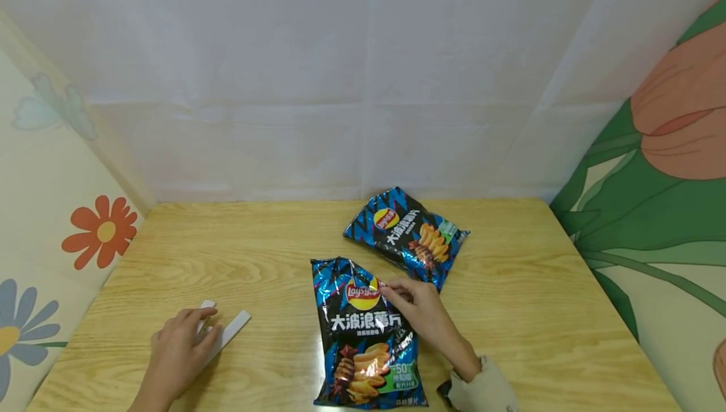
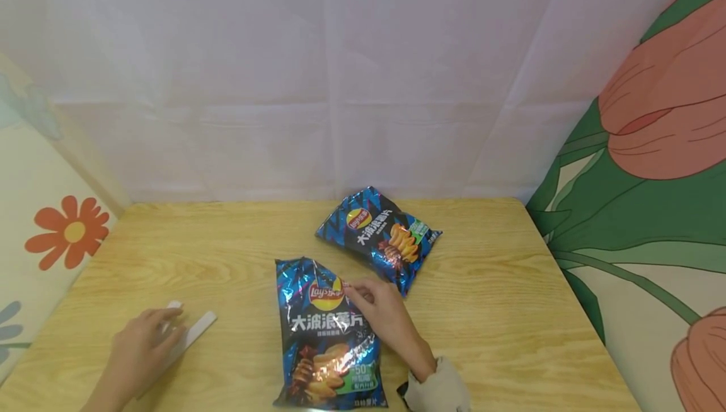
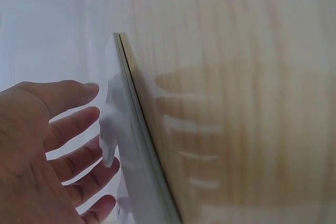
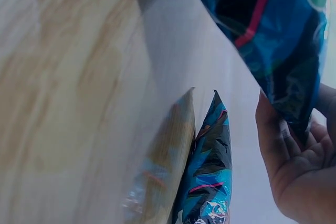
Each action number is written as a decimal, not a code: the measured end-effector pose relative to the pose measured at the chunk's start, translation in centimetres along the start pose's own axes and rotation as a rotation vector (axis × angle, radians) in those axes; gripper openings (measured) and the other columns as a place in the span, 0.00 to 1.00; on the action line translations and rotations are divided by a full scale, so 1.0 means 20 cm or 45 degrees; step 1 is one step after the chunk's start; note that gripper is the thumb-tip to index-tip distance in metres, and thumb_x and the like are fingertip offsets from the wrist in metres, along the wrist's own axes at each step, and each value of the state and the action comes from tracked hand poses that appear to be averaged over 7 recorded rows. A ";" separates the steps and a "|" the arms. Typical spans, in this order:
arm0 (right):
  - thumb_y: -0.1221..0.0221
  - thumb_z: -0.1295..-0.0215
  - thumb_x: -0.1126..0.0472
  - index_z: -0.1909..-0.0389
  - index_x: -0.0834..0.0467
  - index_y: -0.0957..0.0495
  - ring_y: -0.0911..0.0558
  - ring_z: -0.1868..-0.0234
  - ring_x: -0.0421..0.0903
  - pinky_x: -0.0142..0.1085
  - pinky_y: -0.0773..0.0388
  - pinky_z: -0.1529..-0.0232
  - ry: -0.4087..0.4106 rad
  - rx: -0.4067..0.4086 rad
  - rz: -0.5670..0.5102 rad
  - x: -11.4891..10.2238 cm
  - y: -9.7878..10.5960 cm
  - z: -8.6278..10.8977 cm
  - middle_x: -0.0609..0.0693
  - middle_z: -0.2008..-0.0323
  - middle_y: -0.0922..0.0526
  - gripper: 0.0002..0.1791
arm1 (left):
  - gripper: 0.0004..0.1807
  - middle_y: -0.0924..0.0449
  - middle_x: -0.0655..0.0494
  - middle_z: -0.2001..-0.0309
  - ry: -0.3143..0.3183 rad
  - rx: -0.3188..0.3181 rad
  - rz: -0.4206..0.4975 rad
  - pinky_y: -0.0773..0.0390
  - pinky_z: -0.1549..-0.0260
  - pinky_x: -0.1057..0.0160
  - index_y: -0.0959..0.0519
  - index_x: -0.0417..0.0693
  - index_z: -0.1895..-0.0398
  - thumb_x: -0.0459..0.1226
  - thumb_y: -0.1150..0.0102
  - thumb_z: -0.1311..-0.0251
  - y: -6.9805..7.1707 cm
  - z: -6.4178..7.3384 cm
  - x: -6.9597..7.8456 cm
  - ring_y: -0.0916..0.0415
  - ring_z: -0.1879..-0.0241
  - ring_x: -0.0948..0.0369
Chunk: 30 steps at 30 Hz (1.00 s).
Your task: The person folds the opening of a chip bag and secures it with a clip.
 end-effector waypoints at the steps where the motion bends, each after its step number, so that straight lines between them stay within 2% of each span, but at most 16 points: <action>1: 0.39 0.32 0.55 0.58 0.59 0.14 0.18 0.71 0.33 0.28 0.21 0.67 -0.004 0.000 -0.002 0.00 0.00 0.00 0.50 0.66 0.11 0.12 | 0.16 0.21 0.35 0.48 0.016 -0.025 -0.001 0.37 0.55 0.33 0.17 0.43 0.51 0.40 0.33 0.40 0.00 0.00 0.00 0.27 0.49 0.35; 7: 0.39 0.32 0.54 0.58 0.59 0.14 0.18 0.70 0.34 0.28 0.21 0.67 -0.011 0.000 -0.008 0.00 0.00 0.00 0.51 0.66 0.11 0.12 | 0.16 0.21 0.36 0.48 0.049 -0.103 -0.025 0.39 0.52 0.32 0.16 0.45 0.54 0.43 0.32 0.41 0.01 0.01 -0.01 0.26 0.50 0.37; 12: 0.39 0.32 0.55 0.58 0.59 0.14 0.17 0.70 0.35 0.28 0.21 0.68 0.000 0.003 -0.014 0.00 0.00 0.00 0.51 0.66 0.11 0.11 | 0.13 0.22 0.37 0.48 0.054 -0.117 -0.061 0.41 0.51 0.33 0.15 0.48 0.57 0.44 0.31 0.43 0.01 0.01 -0.02 0.27 0.50 0.38; 21: 0.38 0.32 0.55 0.58 0.58 0.14 0.18 0.71 0.34 0.28 0.21 0.68 -0.008 0.010 -0.010 0.00 -0.01 0.00 0.50 0.67 0.11 0.11 | 0.15 0.25 0.36 0.45 0.107 -0.163 -0.089 0.44 0.50 0.33 0.15 0.49 0.57 0.48 0.32 0.41 0.01 0.00 -0.02 0.31 0.48 0.38; 30: 0.38 0.32 0.54 0.59 0.58 0.14 0.20 0.72 0.32 0.28 0.22 0.69 -0.010 0.007 -0.007 0.00 0.00 0.00 0.49 0.67 0.11 0.12 | 0.11 0.23 0.34 0.46 0.099 -0.173 -0.055 0.45 0.52 0.32 0.19 0.55 0.61 0.48 0.32 0.41 0.01 0.00 -0.01 0.31 0.48 0.33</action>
Point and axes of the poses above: each hand's wrist, its own z-axis away from the middle knuckle, its own y-axis out of the back of the hand, x = y × z, the point moved 3 cm from there along -z, towards the middle knuckle
